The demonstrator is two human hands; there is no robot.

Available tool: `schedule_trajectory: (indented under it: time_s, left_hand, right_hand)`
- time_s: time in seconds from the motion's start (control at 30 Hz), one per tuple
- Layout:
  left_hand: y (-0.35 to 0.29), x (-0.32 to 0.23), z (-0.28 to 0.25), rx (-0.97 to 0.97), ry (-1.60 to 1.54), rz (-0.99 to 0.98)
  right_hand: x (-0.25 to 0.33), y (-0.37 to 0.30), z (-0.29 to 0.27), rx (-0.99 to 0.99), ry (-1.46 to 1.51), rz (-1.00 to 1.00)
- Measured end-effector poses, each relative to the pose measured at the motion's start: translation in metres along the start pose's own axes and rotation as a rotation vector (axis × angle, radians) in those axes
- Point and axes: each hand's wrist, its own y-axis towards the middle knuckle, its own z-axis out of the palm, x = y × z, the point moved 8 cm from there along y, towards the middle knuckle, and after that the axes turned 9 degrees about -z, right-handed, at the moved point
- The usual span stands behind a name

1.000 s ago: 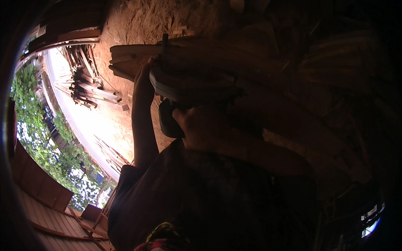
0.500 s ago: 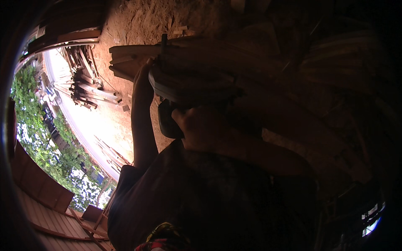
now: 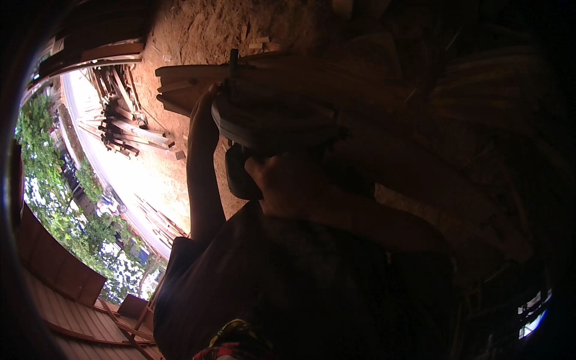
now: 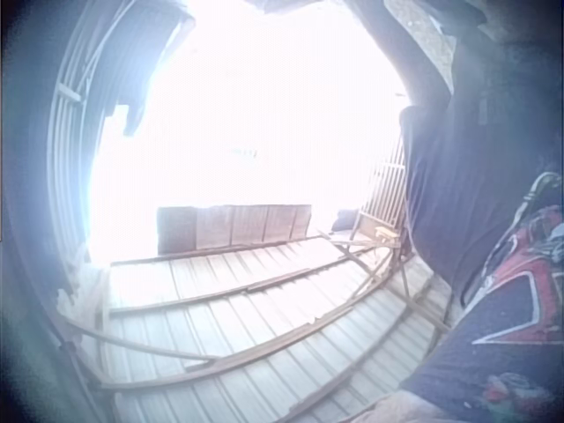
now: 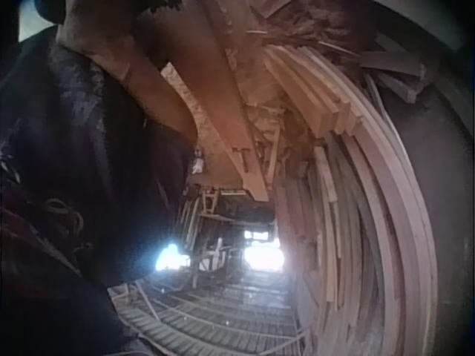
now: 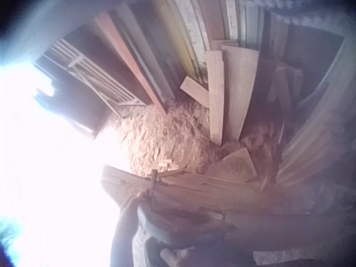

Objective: The person uses a circular saw to cut a wooden plank into smaller pieces. They position the wood, make cuts, and handle the resulting pieces, repeating the process several times.

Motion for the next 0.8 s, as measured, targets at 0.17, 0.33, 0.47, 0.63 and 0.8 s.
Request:
schedule_trajectory:
  time_s: [0.17, 0.33, 0.47, 0.63, 0.8]
  left_hand:
    - [0.002, 0.000, -0.002, 0.006, -0.022, -0.018]
    - [0.004, 0.000, -0.006, 0.011, -0.016, -0.020]
    - [0.004, -0.003, -0.006, 0.010, -0.009, -0.024]
    - [0.010, -0.001, -0.013, 0.013, -0.012, -0.034]
    - [0.013, 0.000, -0.017, 0.002, -0.023, -0.031]
  right_hand:
    - [0.001, 0.004, 0.000, -0.003, -0.011, -0.006]
    - [0.001, 0.006, 0.001, -0.011, -0.013, -0.021]
    - [0.001, 0.008, 0.003, -0.016, -0.018, -0.028]
    - [0.001, 0.013, 0.005, -0.031, -0.020, -0.041]
    - [0.003, 0.017, 0.003, -0.014, -0.021, -0.031]
